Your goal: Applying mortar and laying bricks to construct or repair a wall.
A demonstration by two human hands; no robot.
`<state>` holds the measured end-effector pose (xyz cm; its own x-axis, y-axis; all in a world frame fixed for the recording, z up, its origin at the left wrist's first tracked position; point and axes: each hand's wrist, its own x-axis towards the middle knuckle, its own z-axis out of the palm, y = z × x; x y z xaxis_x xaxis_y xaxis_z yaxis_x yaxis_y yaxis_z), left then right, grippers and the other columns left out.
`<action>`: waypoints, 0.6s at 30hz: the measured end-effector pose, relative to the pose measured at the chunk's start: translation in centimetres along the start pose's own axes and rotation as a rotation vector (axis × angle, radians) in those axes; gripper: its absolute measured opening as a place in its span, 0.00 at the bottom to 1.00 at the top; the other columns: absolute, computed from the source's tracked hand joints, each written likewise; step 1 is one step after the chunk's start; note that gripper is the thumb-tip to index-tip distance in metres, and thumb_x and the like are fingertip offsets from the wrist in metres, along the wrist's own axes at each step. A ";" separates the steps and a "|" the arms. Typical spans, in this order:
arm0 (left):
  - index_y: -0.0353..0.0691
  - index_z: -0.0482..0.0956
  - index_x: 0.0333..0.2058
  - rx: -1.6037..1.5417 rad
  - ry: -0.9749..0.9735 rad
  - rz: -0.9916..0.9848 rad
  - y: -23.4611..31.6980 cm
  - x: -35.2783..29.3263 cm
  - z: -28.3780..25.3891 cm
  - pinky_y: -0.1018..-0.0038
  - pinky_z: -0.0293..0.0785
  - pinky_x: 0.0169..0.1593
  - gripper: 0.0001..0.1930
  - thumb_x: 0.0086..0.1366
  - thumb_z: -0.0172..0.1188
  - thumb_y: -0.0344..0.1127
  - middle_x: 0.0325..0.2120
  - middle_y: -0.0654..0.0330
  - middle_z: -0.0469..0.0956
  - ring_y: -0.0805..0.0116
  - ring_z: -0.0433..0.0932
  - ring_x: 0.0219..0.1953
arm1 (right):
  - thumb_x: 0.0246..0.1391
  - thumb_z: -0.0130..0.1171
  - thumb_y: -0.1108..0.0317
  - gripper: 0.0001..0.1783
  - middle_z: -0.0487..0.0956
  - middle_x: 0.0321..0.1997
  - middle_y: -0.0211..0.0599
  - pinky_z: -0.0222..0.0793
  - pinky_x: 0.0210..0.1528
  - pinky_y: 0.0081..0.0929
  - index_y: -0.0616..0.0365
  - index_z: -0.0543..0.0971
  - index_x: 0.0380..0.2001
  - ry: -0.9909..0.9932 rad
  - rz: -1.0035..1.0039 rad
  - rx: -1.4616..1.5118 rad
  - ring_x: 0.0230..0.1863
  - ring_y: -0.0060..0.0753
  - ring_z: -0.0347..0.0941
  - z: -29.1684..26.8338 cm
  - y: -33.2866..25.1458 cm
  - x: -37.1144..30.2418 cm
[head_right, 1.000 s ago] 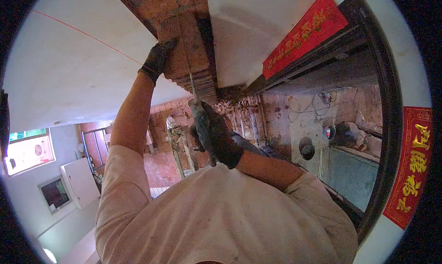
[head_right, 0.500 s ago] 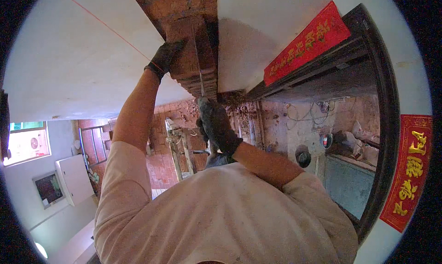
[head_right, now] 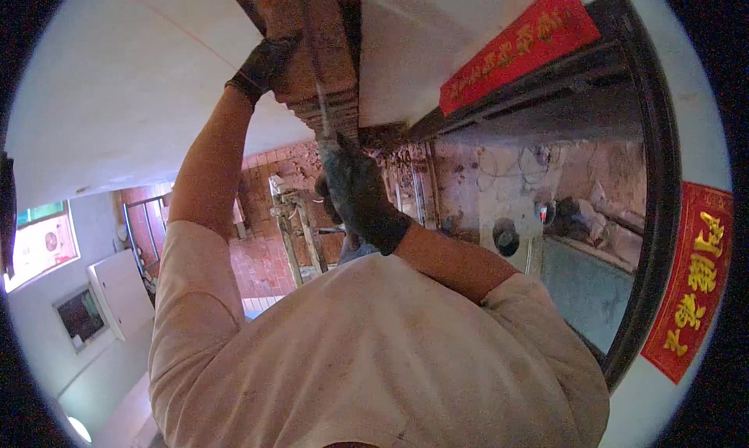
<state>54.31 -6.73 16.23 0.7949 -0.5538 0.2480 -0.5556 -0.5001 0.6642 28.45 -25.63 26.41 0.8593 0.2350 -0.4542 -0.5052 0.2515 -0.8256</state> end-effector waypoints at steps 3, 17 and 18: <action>0.36 0.62 0.54 -1.015 0.169 -0.388 0.6 -0.1 0.4 0.71 0.67 0.52 0.26 0.59 0.57 0.39 0.48 0.57 0.70 0.67 0.70 0.48 | 0.56 0.47 0.51 0.16 0.70 0.17 0.27 0.59 0.13 0.20 0.51 0.71 0.34 0.008 0.007 0.158 0.15 0.19 0.64 -0.2 0.3 0.3; 0.35 0.64 0.53 -0.363 0.119 -0.305 0.5 -0.4 0.2 0.73 0.64 0.54 0.24 0.60 0.55 0.39 0.47 0.57 0.70 0.67 0.69 0.49 | 0.57 0.44 0.46 0.18 0.66 0.14 0.25 0.57 0.11 0.20 0.48 0.69 0.35 0.045 0.039 -0.020 0.11 0.18 0.60 1.3 -3.2 2.0; 0.36 0.63 0.53 -0.586 0.150 -0.350 0.5 -0.4 0.4 0.73 0.63 0.55 0.24 0.61 0.54 0.39 0.48 0.57 0.70 0.66 0.68 0.50 | 0.57 0.44 0.45 0.18 0.66 0.14 0.26 0.56 0.10 0.20 0.48 0.69 0.35 -0.006 -0.083 -0.004 0.10 0.18 0.59 1.5 -4.0 2.6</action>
<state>53.63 -7.03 16.25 0.9516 -0.3068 0.0167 -0.0712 -0.1672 0.9833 32.59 -24.58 29.03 0.8977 0.2190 -0.3822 -0.4318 0.2663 -0.8617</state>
